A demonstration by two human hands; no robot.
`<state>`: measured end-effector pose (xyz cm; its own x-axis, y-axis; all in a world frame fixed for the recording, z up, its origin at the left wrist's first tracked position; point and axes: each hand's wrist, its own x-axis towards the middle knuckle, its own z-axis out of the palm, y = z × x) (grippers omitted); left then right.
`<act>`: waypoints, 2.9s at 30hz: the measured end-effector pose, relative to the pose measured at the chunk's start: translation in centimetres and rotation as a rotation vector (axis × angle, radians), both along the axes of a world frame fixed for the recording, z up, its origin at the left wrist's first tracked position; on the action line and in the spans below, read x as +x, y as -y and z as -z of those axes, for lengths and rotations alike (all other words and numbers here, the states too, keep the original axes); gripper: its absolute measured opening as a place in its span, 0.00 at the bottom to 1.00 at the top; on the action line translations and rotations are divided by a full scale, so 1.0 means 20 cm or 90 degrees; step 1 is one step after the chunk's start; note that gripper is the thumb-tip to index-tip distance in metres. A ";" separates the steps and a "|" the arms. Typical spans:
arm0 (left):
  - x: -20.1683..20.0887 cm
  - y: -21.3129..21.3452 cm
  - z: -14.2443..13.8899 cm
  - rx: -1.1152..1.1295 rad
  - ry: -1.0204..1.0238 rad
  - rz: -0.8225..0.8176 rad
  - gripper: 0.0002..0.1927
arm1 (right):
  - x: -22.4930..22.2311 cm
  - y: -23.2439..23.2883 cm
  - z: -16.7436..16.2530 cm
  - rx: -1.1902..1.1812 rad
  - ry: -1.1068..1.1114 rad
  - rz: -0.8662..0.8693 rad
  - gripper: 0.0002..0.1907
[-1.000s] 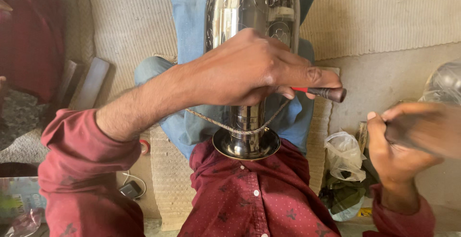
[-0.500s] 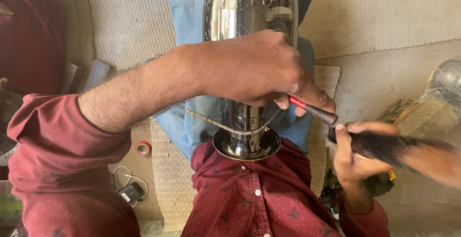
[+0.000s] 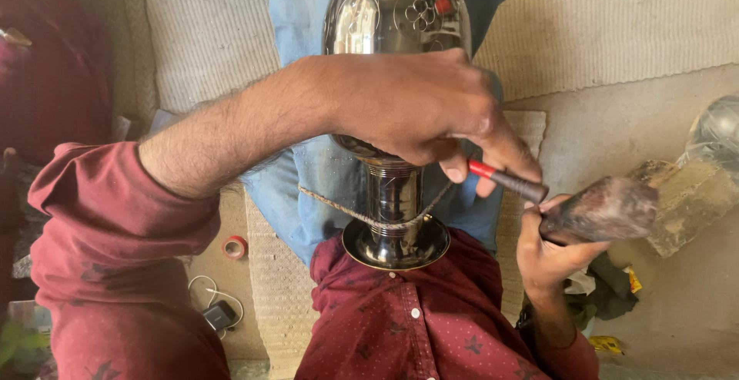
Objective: The person sits cross-legged on the floor and repeatedly strikes a metal chisel against the neck of a silver trophy with a wooden mallet. The trophy is held steady between the legs and the chisel is repositioned frequently to work around the circumference.
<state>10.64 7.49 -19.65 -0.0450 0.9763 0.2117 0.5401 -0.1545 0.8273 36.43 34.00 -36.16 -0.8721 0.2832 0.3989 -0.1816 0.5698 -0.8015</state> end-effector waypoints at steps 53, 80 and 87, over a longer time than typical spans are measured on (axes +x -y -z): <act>-0.10 0.14 -0.07 0.081 0.011 -0.091 0.30 | -0.30 -0.07 -0.66 -0.265 -0.054 -0.076 0.20; 0.31 0.21 0.06 0.256 0.003 -0.639 0.25 | -0.82 -0.78 -0.76 0.267 0.372 -0.195 0.07; 0.37 0.19 0.09 0.227 -0.001 -0.727 0.27 | -1.00 -0.46 -0.97 0.402 0.328 -0.322 0.07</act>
